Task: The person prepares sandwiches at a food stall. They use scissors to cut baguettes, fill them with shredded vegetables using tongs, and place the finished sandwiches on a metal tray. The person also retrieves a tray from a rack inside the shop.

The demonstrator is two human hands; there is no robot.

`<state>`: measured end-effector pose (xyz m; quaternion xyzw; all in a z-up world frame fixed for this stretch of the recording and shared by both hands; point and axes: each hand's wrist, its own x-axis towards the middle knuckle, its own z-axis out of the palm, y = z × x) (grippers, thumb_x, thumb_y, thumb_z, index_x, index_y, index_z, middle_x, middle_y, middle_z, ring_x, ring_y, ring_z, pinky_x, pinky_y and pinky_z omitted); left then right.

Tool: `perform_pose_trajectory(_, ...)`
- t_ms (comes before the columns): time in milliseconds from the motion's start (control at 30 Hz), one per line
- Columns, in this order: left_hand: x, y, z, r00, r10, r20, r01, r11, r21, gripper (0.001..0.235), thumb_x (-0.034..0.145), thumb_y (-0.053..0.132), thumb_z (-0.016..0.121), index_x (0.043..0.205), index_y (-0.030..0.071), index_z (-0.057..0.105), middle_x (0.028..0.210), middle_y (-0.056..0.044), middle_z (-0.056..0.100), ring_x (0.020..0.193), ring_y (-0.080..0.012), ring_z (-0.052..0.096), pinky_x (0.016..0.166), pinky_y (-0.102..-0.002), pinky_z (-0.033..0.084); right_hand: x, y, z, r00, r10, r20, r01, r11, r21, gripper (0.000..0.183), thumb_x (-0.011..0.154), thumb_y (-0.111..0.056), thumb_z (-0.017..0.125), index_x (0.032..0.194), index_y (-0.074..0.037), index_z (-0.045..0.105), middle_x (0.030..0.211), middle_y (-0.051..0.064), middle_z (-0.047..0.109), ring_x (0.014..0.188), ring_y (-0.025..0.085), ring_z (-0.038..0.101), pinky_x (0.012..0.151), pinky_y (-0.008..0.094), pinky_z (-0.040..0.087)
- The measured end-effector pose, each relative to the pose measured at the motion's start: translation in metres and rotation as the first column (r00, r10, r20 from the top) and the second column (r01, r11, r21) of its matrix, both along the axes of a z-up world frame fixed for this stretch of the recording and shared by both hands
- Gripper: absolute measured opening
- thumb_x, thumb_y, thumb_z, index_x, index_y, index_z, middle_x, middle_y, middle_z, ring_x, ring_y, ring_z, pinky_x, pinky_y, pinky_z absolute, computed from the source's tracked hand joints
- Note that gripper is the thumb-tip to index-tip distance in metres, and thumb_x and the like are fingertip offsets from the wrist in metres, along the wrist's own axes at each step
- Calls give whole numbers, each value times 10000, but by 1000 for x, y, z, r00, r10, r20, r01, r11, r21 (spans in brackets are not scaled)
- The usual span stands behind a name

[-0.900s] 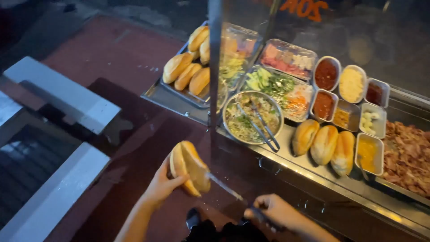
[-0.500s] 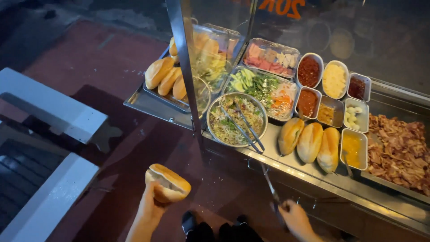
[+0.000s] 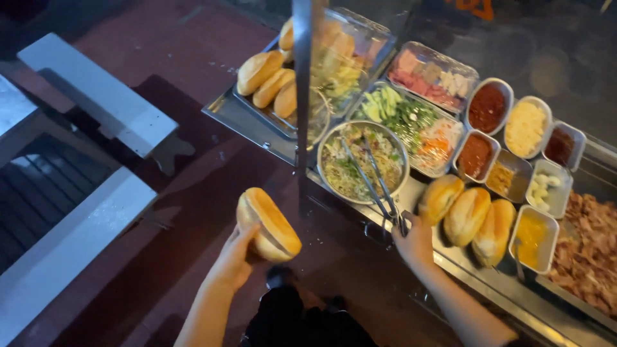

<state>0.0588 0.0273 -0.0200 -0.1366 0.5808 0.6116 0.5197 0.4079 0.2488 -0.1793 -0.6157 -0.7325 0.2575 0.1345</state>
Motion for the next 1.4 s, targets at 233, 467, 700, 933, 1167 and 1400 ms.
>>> perform_pose_trajectory(233,-12,22,15,981,-176,-86,175,984,-20,809,834,141,748,1577,265,453,1303,-91,693,1118,-295,693,795,-470,598,-80,-107,56,912,333,-239,-249,913,322,254,876,-210,776,1126,-174,749,1205,71,729,1189,269,669,1085,419,445)
perform_pose_trajectory(467,-33,42,-32,757,-471,-453,437,880,-183,1051,728,134,786,1655,246,302,1578,-49,543,1402,-189,572,1135,-346,497,-215,-106,154,765,595,-247,-625,778,-60,512,917,-128,662,1415,-232,597,1579,210,382,1456,385,433,1202,487,363)
perform_pose_trajectory(700,-73,43,19,757,-556,-344,517,831,-204,1053,741,103,705,1674,325,270,1608,-32,472,1385,-187,595,1029,-358,607,-264,-88,133,852,520,-60,-495,765,-413,898,857,36,550,1670,-219,265,1667,77,389,1386,366,570,1134,428,464)
perform_pose_trajectory(933,-106,41,36,828,-519,-213,533,846,12,996,720,56,671,1646,307,404,1523,-33,635,1330,-185,624,1050,-319,536,-267,-73,158,855,293,-429,-491,726,-481,972,858,110,581,1674,-314,265,1682,40,459,1468,223,540,1145,348,435)
perform_pose_trajectory(1167,-82,60,17,899,-391,-200,400,916,7,901,740,14,740,1581,243,513,1369,-52,698,1178,-172,655,961,-336,561,-241,-70,154,803,378,-461,-488,861,-143,651,831,-54,667,1463,-186,594,1514,29,621,1342,158,600,1043,298,443)
perform_pose_trajectory(1400,-61,72,50,993,-121,2,121,986,-112,907,777,77,731,1628,247,468,1468,-104,665,1309,-265,630,1076,-380,495,-141,5,132,988,-5,152,-6,998,68,686,941,-508,671,1469,-86,552,1431,185,566,1387,388,428,1168,562,370)
